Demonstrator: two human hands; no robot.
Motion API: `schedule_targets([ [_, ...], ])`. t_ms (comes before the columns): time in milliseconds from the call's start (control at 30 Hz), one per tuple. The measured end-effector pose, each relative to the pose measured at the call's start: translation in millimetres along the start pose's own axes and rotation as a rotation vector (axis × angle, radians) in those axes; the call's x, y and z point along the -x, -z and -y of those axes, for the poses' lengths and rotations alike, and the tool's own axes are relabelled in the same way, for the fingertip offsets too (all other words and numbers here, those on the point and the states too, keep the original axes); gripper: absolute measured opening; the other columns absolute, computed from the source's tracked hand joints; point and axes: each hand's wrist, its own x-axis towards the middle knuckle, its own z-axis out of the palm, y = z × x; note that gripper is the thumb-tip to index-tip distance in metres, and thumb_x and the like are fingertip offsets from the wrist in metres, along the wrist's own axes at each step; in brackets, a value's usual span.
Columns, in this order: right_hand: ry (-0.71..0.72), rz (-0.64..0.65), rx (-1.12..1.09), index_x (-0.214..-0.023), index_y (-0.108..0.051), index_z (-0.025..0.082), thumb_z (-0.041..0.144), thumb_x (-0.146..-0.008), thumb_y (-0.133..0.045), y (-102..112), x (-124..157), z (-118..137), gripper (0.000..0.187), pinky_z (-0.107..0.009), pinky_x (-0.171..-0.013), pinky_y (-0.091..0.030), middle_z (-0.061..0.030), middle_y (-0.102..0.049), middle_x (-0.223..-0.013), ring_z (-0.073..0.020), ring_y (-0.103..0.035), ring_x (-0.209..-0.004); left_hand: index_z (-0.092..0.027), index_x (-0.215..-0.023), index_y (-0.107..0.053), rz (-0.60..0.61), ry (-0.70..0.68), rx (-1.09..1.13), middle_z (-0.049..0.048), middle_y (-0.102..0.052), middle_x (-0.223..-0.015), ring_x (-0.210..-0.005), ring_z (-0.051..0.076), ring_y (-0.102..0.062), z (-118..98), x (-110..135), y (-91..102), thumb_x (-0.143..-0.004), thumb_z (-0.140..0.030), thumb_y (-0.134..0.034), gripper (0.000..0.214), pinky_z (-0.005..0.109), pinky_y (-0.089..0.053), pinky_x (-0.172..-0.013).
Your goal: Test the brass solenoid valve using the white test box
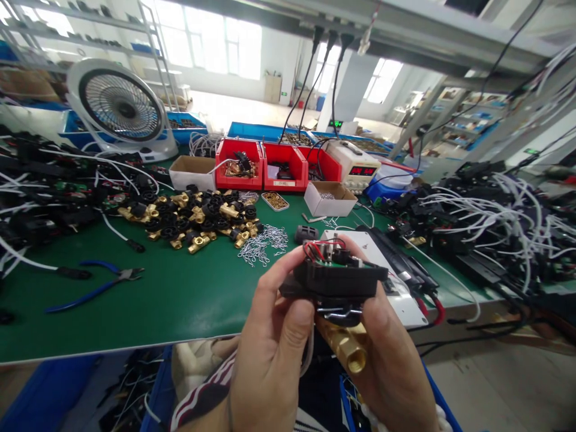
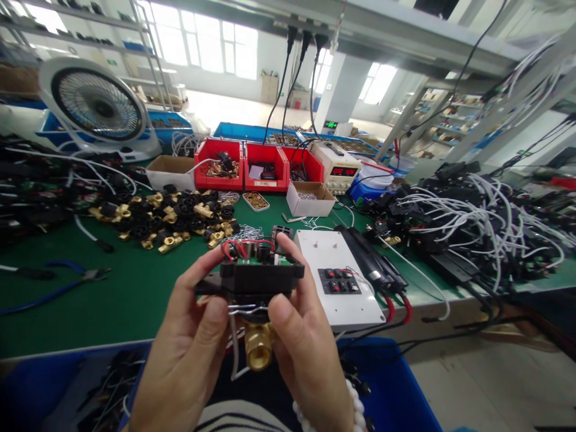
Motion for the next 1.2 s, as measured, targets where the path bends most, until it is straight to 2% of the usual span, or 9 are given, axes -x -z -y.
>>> schedule_targets([
  [167, 0.014, 0.033, -0.056, -0.135, -0.049, 0.039, 0.043, -0.088, -0.065, -4, 2, 0, 0.050, -0.047, -0.103, -0.049, -0.0014, -0.054, -0.140, -0.0306, -0.051, -0.128, -0.040, -0.122, -0.061, -0.009, -0.039, -0.024, -0.0029, -0.062, -0.125, -0.116, 0.022, -0.059, 3, -4, 4.7, -0.092, -0.037, -0.059, 0.030, 0.033, -0.047, -0.103],
  [400, 0.037, 0.116, -0.106, -0.139, -0.042, 0.038, 0.034, -0.090, -0.064, -1, -2, -7, 0.055, -0.047, -0.107, -0.045, -0.0024, -0.056, -0.138, -0.0294, -0.049, -0.131, -0.044, -0.124, -0.056, -0.039, -0.170, -0.112, -0.0057, -0.062, -0.123, -0.110, 0.015, -0.061, 14, -5, 9.3, -0.097, -0.043, -0.049, 0.028, 0.023, -0.050, -0.094],
  [600, 0.040, 0.164, -0.009, -0.144, -0.034, 0.040, 0.039, -0.090, -0.065, 2, -2, -6, 0.063, -0.044, -0.102, -0.049, -0.0033, -0.056, -0.138, -0.0280, -0.054, -0.126, -0.043, -0.126, -0.055, -0.032, -0.119, -0.065, -0.0056, -0.059, -0.129, -0.120, 0.017, -0.056, 14, -12, 13.4, -0.096, -0.042, -0.051, 0.030, 0.027, -0.046, -0.103],
  [667, 0.029, 0.204, 0.143, -0.146, -0.034, 0.038, 0.052, -0.088, -0.063, 16, -13, 3, 0.066, -0.045, -0.099, -0.051, -0.0055, -0.059, -0.135, -0.0282, -0.058, -0.121, -0.040, -0.127, -0.055, -0.012, -0.074, 0.043, -0.0035, -0.059, -0.129, -0.120, 0.018, -0.056, 11, -15, 14.2, -0.096, -0.042, -0.052, 0.031, 0.028, -0.048, -0.101],
  [733, 0.070, 0.166, 0.402, -0.142, -0.043, 0.033, 0.061, -0.084, -0.063, 41, -35, 16, 0.066, -0.046, -0.098, -0.051, -0.0073, -0.063, -0.128, -0.0284, -0.062, -0.114, -0.035, -0.127, -0.056, 0.016, -0.035, 0.162, 0.0005, -0.061, -0.127, -0.119, 0.021, -0.058, 7, -18, 14.7, -0.096, -0.043, -0.052, 0.033, 0.030, -0.051, -0.097],
  [833, 0.191, -0.099, 0.924, -0.117, -0.064, 0.025, 0.055, -0.075, -0.074, 90, -80, 34, 0.053, -0.048, -0.100, -0.046, -0.0085, -0.069, -0.112, -0.0295, -0.063, -0.108, -0.029, -0.126, -0.055, 0.039, 0.007, 0.282, 0.0056, -0.065, -0.119, -0.107, 0.023, -0.064, 0, -22, 15.4, -0.095, -0.041, -0.053, 0.034, 0.031, -0.058, -0.085],
  [900, 0.129, -0.152, 1.161, -0.094, -0.070, 0.020, 0.061, -0.065, -0.075, 120, -109, 38, 0.050, -0.051, -0.097, -0.046, -0.0105, -0.072, -0.101, -0.0325, -0.064, -0.099, -0.027, -0.124, -0.056, 0.032, 0.023, 0.337, 0.0067, -0.065, -0.117, -0.100, 0.022, -0.067, -3, -23, 15.8, -0.094, -0.038, -0.055, 0.032, 0.028, -0.059, -0.078],
  [1033, -0.140, 0.035, 1.248, -0.078, -0.070, 0.019, 0.067, -0.060, -0.070, 153, -135, 32, 0.051, -0.045, -0.083, -0.050, -0.0091, -0.073, -0.085, -0.0308, -0.065, -0.084, -0.025, -0.124, -0.054, 0.008, 0.038, 0.370, 0.0078, -0.065, -0.118, -0.090, 0.021, -0.069, -7, -22, 15.6, -0.095, -0.033, -0.054, 0.030, 0.028, -0.060, -0.073],
  [1200, -0.090, 0.007, 1.250, -0.079, -0.069, 0.019, 0.069, -0.064, -0.065, 151, -128, 22, 0.052, -0.040, -0.079, -0.048, -0.0086, -0.072, -0.085, -0.0287, -0.063, -0.081, -0.027, -0.122, -0.052, -0.032, -0.030, 0.279, 0.0057, -0.066, -0.115, -0.094, 0.020, -0.068, -9, -22, 13.8, -0.098, -0.028, -0.047, 0.024, 0.034, -0.060, -0.082],
])
